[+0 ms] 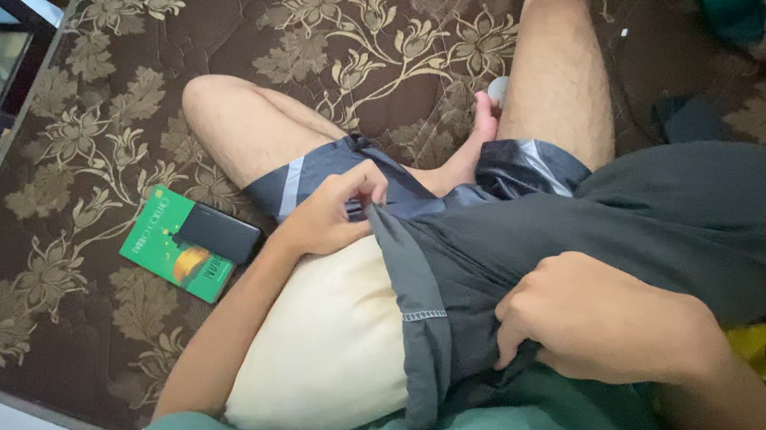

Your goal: The person stuffs a white pillow-like object into a gray garment by hand, pulling the fabric over the object and adjusting it until it is fully enclosed.

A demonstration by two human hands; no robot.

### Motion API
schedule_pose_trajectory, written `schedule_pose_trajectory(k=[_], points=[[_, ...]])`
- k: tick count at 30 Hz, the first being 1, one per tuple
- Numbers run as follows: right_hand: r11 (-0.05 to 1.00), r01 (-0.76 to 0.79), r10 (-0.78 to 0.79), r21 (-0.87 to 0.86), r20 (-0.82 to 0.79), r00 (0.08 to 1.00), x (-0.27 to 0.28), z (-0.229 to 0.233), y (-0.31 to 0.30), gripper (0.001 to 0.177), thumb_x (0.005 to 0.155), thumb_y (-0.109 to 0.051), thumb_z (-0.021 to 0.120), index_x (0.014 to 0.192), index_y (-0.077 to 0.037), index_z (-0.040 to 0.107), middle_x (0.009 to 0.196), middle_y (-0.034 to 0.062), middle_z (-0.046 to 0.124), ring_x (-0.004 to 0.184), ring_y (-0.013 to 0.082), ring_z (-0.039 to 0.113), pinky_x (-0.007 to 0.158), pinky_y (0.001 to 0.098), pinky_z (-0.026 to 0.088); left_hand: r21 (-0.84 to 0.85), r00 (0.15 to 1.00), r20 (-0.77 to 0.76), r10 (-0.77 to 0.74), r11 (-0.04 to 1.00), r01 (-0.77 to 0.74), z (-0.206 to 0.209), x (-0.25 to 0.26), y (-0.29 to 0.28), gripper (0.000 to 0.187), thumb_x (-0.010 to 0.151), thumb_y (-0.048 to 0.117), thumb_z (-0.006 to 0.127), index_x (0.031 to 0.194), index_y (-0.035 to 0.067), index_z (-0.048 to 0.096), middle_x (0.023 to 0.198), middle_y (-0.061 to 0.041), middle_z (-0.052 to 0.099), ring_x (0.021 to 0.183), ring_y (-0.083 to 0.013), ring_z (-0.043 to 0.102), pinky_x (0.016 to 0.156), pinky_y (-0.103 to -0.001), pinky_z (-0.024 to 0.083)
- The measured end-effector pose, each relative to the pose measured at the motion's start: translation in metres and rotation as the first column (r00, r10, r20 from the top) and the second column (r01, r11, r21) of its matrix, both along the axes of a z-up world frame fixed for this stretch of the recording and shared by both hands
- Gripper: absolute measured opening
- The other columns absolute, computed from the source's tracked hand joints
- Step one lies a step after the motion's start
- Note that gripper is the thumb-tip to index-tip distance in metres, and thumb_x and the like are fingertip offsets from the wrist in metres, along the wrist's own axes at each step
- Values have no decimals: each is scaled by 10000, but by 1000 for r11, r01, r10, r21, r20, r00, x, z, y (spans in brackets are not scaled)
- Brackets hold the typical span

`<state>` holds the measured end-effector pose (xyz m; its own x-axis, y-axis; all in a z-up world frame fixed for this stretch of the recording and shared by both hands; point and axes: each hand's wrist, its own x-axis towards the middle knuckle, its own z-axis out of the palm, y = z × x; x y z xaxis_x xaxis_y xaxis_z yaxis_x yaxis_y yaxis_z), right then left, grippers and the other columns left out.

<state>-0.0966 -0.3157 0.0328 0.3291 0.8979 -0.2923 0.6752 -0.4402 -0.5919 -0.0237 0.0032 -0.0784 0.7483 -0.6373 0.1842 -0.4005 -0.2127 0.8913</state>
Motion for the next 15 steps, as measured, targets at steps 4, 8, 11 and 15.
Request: schedule_pose_trajectory(k=[4,8,11,15], points=[[992,27,-30,-120,-22,999,3,4,6,387,621,-43,706,973,-175,799,1000,43,753,945,278,692,813,407,534,25,999,-6,42,999,-42,-9,1,2,239,844,21,710,1015,21,543,815,-40,599,759,-124,560,730,-293,490],[994,-6,9,110,-26,1000,4,3,-6,334,723,-181,772,1057,-196,772,1029,10,750,995,265,710,823,398,546,217,995,76,61,973,-76,-22,9,4,146,811,1,689,929,-10,604,793,-104,530,731,-169,487,715,-304,468],[963,197,-219,186,111,969,2,21,-31,565,668,-323,827,1195,-184,680,1055,5,729,1009,242,715,802,380,580,-203,994,95,-49,977,67,-28,8,4,123,859,13,662,912,-17,554,988,-60,634,984,-147,617,858,-306,504],[573,678,-534,-459,419,735,21,23,-30,816,709,-510,849,1439,-351,519,1172,72,698,1064,279,711,864,397,556,-212,974,-226,33,974,-82,-43,5,-1,138,903,48,625,863,23,495,904,28,597,878,-62,505,752,-256,441]])
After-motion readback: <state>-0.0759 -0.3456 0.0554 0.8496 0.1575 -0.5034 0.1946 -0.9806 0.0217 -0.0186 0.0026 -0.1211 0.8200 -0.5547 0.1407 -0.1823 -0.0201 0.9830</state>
